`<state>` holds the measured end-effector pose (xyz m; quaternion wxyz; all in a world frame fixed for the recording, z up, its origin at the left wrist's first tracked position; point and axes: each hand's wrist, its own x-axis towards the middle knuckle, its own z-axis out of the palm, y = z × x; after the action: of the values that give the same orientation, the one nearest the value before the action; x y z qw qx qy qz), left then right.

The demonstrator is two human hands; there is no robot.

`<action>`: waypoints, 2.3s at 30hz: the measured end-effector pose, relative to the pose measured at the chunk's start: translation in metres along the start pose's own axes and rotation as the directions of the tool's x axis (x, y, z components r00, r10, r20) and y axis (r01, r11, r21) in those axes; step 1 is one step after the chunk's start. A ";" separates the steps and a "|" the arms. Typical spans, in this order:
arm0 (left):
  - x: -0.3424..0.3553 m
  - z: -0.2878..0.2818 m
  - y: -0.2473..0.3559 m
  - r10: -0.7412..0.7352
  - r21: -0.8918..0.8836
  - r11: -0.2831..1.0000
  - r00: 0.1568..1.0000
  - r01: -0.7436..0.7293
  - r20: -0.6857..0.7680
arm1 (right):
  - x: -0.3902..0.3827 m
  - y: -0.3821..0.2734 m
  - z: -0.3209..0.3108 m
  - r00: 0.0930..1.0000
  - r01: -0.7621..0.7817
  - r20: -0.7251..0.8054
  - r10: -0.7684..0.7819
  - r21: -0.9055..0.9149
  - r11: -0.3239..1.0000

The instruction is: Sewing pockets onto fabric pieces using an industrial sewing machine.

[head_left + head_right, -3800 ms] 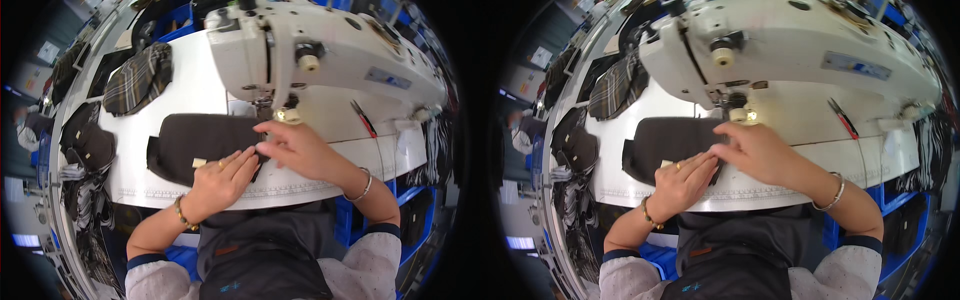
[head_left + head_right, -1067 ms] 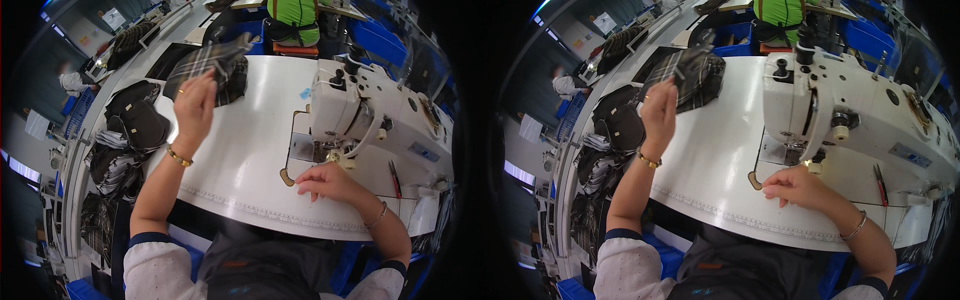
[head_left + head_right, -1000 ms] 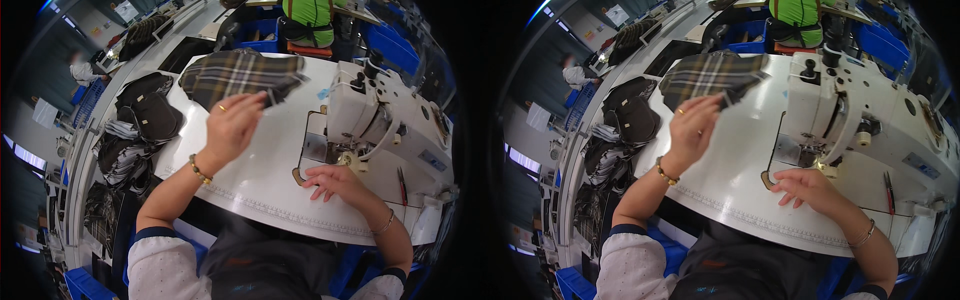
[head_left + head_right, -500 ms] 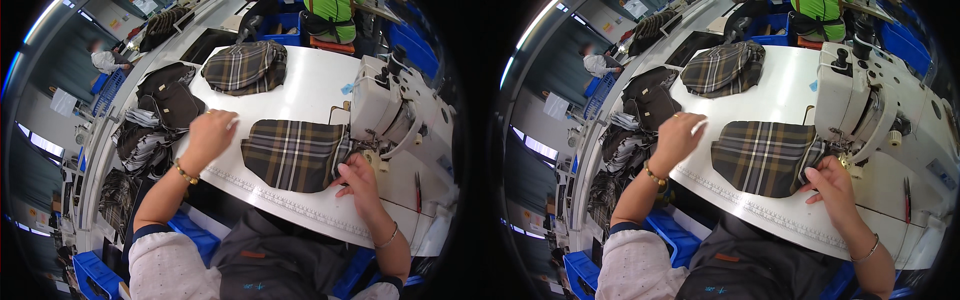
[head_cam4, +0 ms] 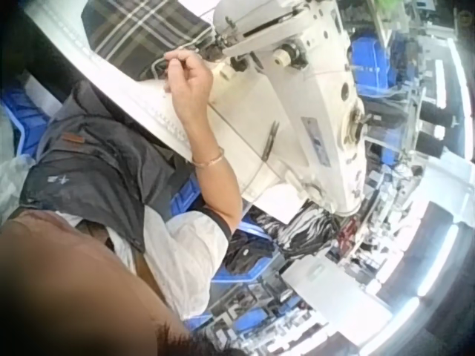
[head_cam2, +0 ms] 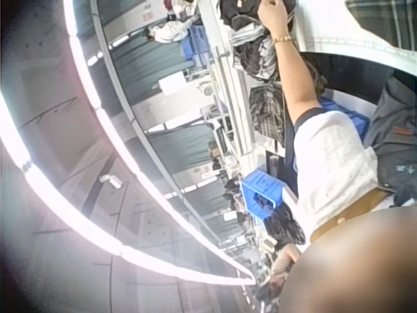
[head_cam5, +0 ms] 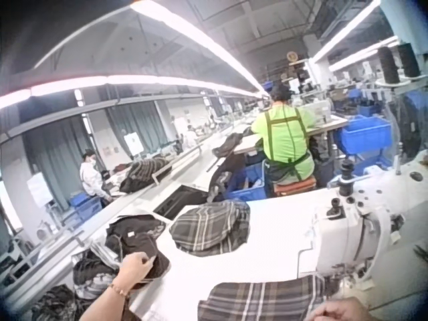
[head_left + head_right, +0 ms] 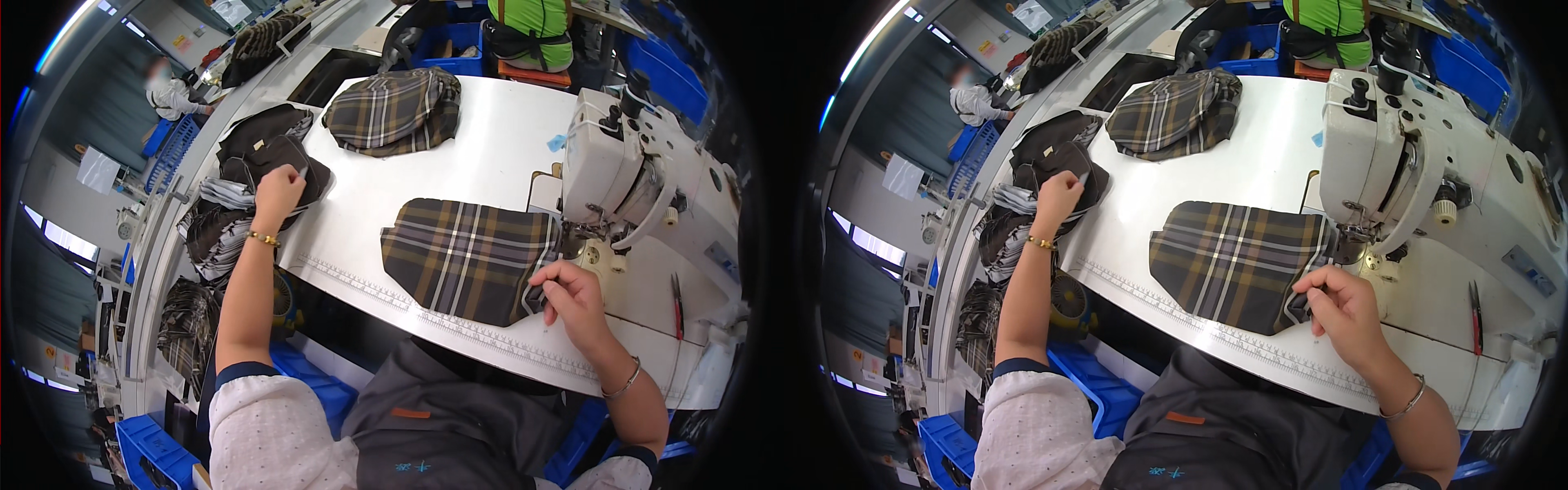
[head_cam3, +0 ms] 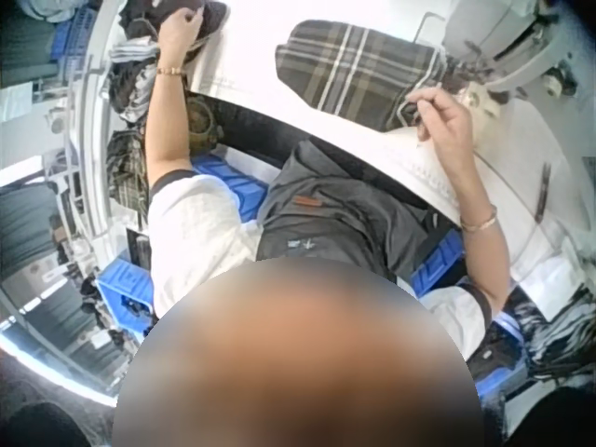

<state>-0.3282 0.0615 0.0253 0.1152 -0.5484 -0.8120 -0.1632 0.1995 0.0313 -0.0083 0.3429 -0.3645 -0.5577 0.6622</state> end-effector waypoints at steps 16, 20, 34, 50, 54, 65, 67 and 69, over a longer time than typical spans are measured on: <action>-0.017 -0.221 0.029 0.167 -0.844 0.324 0.904 -0.427 -0.393 | 0.006 -0.005 0.009 0.969 0.241 0.050 -0.241 -0.395 0.887; -0.061 -0.146 0.206 0.170 -0.819 0.453 0.936 -0.353 -0.310 | 0.003 0.006 -0.001 0.979 0.188 0.000 -0.206 -0.409 0.893; -0.104 -0.022 0.305 0.789 -0.680 0.496 0.607 -0.540 0.094 | 0.000 0.000 0.002 0.990 0.122 -0.015 -0.141 -0.416 0.901; -0.075 -0.031 0.256 0.853 -0.843 0.521 0.113 -0.132 0.509 | 0.002 -0.022 -0.018 0.862 0.344 0.467 -0.196 -0.257 0.903; -0.110 -0.066 0.246 0.761 -0.760 0.594 0.123 0.264 0.637 | 0.001 -0.027 -0.021 0.873 0.281 0.464 -0.149 -0.230 0.932; -0.080 -0.031 0.273 0.815 -0.866 0.468 0.294 0.175 0.499 | 0.002 -0.014 -0.016 0.945 0.324 0.146 -0.292 -0.316 0.892; -0.075 -0.031 0.282 0.790 -0.856 0.483 0.330 0.185 0.517 | 0.001 -0.016 -0.018 0.935 0.329 0.028 -0.353 -0.439 0.836; -0.074 -0.023 0.283 0.775 -0.837 0.498 0.316 0.228 0.548 | 0.002 -0.013 -0.018 0.924 0.341 -0.003 -0.383 -0.448 0.827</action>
<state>-0.0377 0.0877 0.0585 -0.5854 -0.6752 -0.4206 -0.1569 0.2143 0.0434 0.0023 0.3968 -0.3501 -0.7347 0.4245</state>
